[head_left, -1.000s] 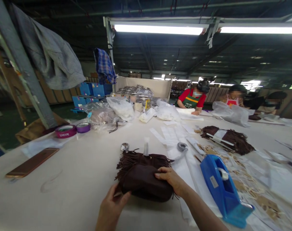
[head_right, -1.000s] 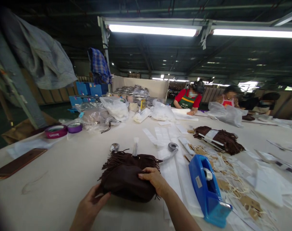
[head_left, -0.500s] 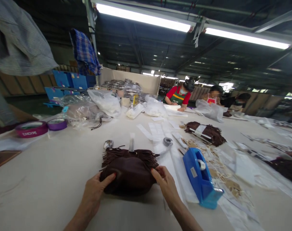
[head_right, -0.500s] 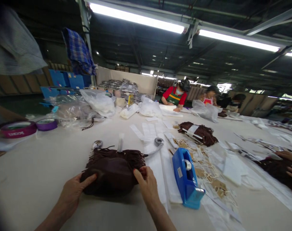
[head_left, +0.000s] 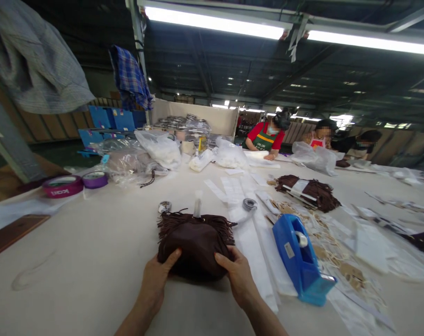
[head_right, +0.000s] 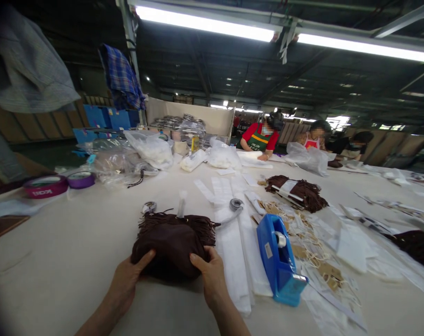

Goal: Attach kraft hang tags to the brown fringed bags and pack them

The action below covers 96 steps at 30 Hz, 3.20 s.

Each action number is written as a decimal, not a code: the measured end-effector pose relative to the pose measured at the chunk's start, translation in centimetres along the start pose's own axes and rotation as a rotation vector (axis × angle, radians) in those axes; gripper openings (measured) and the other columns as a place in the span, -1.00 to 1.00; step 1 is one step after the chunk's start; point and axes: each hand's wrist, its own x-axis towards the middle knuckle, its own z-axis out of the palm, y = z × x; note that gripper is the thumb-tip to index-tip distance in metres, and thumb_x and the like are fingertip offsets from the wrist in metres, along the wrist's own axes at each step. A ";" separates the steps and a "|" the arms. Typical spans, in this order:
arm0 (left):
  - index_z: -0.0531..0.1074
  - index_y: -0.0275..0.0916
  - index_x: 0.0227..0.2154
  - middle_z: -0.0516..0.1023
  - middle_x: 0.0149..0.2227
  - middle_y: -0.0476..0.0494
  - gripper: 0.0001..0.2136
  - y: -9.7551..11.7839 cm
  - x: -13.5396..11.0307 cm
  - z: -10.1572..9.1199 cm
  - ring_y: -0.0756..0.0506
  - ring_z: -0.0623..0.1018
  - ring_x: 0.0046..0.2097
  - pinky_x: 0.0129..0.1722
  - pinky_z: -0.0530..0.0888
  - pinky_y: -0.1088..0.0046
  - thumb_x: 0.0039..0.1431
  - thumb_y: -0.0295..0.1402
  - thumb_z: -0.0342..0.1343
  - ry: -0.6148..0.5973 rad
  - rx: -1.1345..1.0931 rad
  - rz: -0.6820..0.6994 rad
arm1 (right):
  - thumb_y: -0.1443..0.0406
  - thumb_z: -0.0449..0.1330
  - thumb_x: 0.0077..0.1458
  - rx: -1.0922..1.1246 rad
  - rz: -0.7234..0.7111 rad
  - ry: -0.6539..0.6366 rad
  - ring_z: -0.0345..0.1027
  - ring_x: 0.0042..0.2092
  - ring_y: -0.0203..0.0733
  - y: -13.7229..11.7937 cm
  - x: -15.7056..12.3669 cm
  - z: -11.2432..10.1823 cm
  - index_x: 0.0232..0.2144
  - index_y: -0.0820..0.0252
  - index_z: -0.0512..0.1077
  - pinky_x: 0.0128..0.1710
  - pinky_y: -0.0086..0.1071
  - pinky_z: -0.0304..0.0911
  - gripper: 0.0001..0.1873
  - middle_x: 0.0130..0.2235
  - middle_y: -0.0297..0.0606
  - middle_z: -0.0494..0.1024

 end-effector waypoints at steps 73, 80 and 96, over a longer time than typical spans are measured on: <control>0.41 -0.32 -0.16 0.58 -0.25 -0.15 -0.43 0.3 -2.7 -0.6 -0.18 0.53 -0.18 -0.21 0.48 0.41 -0.34 -0.27 0.37 -0.185 -0.264 -0.188 | 0.32 0.34 -0.27 0.151 -0.042 0.168 0.41 -0.17 -0.09 2.7 -4.1 2.1 0.14 0.05 -0.10 -0.19 -0.22 0.33 -0.02 -0.15 -0.20 0.49; 0.38 -0.28 -0.14 0.56 -0.21 -0.20 -0.64 0.6 -3.8 -0.7 -0.16 0.55 -0.29 -0.44 0.50 0.42 -0.05 -0.36 0.22 -0.054 -0.184 -0.253 | 0.48 0.27 -0.30 0.392 -0.090 0.041 0.35 -0.07 -0.08 3.5 -3.9 2.9 0.16 -0.03 -0.09 -0.08 -0.16 0.29 0.00 0.00 -0.23 0.41; 0.42 -0.34 -0.34 0.56 -0.39 -0.15 -0.53 -2.0 -5.2 0.2 -0.14 0.52 -0.44 -0.59 0.47 0.41 -0.48 -0.51 0.37 0.020 -0.153 -0.352 | 0.12 0.27 -0.11 0.060 0.056 0.038 0.36 -0.08 -0.04 0.4 -4.8 0.2 -0.09 0.15 0.30 -0.10 -0.22 0.27 -0.48 -0.11 -0.19 0.50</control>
